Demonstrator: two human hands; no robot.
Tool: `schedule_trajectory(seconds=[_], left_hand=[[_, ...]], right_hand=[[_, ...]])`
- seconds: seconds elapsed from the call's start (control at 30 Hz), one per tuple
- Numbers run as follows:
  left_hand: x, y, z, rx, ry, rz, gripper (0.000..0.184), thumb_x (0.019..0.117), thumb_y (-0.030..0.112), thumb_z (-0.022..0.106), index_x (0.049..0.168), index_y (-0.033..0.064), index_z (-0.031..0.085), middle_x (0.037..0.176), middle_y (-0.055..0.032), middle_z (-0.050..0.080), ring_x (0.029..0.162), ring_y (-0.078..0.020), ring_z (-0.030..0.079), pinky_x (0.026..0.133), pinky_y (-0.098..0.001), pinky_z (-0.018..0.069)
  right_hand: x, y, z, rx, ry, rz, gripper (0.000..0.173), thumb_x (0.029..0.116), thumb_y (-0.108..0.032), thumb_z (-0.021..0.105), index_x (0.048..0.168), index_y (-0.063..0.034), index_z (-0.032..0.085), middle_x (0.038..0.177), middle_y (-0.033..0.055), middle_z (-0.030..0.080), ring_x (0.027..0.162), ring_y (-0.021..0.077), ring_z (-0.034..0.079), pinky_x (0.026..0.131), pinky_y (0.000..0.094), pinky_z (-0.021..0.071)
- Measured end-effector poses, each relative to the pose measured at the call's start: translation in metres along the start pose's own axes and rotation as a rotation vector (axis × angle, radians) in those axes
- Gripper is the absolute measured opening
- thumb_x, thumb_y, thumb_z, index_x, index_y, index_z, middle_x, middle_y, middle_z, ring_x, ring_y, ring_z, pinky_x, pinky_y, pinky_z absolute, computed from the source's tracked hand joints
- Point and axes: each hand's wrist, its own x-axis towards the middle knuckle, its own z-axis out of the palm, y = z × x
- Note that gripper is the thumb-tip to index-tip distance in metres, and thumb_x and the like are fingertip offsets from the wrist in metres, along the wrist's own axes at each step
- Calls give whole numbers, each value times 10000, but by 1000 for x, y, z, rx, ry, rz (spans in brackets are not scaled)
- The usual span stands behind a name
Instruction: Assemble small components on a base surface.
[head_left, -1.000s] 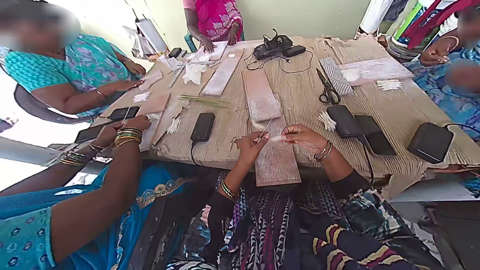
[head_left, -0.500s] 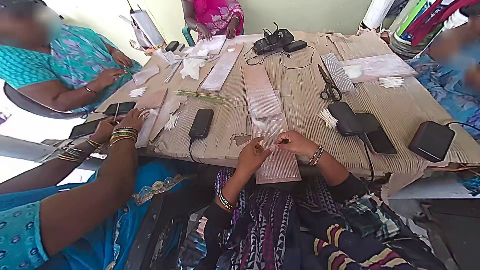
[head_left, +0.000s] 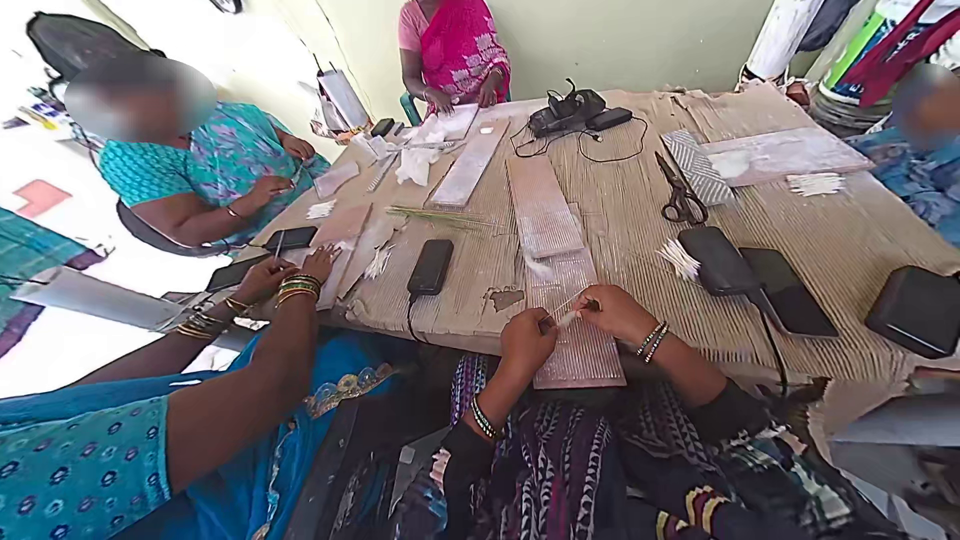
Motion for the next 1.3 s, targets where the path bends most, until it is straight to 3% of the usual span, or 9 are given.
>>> schedule_trajectory(seconds=[0.2, 0.37, 0.47, 0.57, 1.0, 1.1, 1.13, 1.2, 1.3], left_hand=[[1, -1, 5, -3, 36, -11, 209, 954, 213, 660, 1090, 72, 731, 907, -63, 713, 864, -220, 660, 829, -476, 512], [-8, -21, 12, -128, 211, 172, 796, 956, 353, 688, 1603, 91, 304, 1149, -153, 626, 780, -224, 598, 725, -429, 530], [-19, -28, 16, -64, 410, 387, 447, 1028, 181, 518, 1464, 99, 571, 1085, -198, 634, 775, -241, 620, 686, -421, 544], [-33, -21, 18, 74, 415, 390, 423, 984, -4, 466, 1281, 131, 736, 988, -185, 650, 793, -273, 665, 688, -420, 567], [-41, -9, 22, 330, 218, 145, 478, 967, -27, 462, 1328, 164, 710, 1142, -220, 659, 910, -338, 703, 773, -466, 578], [-41, -6, 22, 408, 229, 141, 490, 952, -31, 473, 1324, 177, 715, 1142, -226, 662, 874, -346, 712, 731, -462, 582], [-42, -4, 21, 428, 206, 123, 487, 955, -25, 472, 1327, 176, 713, 1162, -226, 658, 881, -349, 712, 734, -467, 582], [-47, 1, 20, 437, 123, 70, 404, 967, 6, 490, 1277, 111, 727, 1216, -240, 648, 919, -380, 712, 762, -511, 581], [-42, 11, 9, 427, 38, 0, 416, 1008, 72, 497, 1377, 156, 668, 1306, -227, 619, 1000, -385, 702, 836, -517, 578]], right_hand=[[3, 0, 11, -42, 142, 35, 130, 954, -119, 693, 1036, -23, 725, 1017, 151, 680, 981, 300, 650, 900, 516, 496], [4, 5, 15, -28, 214, 59, 339, 900, -166, 774, 1188, -26, 664, 1095, 178, 669, 1057, 348, 643, 939, 564, 489], [2, 4, 16, -11, 242, 67, 380, 892, -160, 782, 1220, -21, 649, 1121, 192, 657, 1065, 366, 638, 942, 570, 491], [1, 4, 17, -9, 254, 69, 386, 893, -150, 776, 1233, -20, 645, 1144, 195, 650, 1070, 367, 635, 946, 566, 490], [-2, 3, 17, -24, 276, 60, 364, 911, -155, 761, 1231, -24, 646, 1163, 187, 641, 1104, 357, 622, 975, 562, 469], [-2, 12, 35, -134, 509, -313, 257, 930, -162, 682, 1138, -12, 699, 1139, 182, 675, 1049, 362, 654, 878, 560, 486], [-3, 11, 41, -203, 481, -423, 320, 976, -207, 602, 1220, -21, 695, 1288, 169, 664, 1182, 344, 642, 980, 560, 481], [-17, -4, 48, -359, 132, -395, 552, 1097, -358, 369, 1528, -20, 447, 1647, 148, 350, 1538, 302, 310, 1241, 564, 209], [-18, -11, 50, -445, -32, -321, 709, 1092, -468, 316, 1603, 19, 250, 1705, 182, 154, 1589, 313, 136, 1269, 545, 82]])
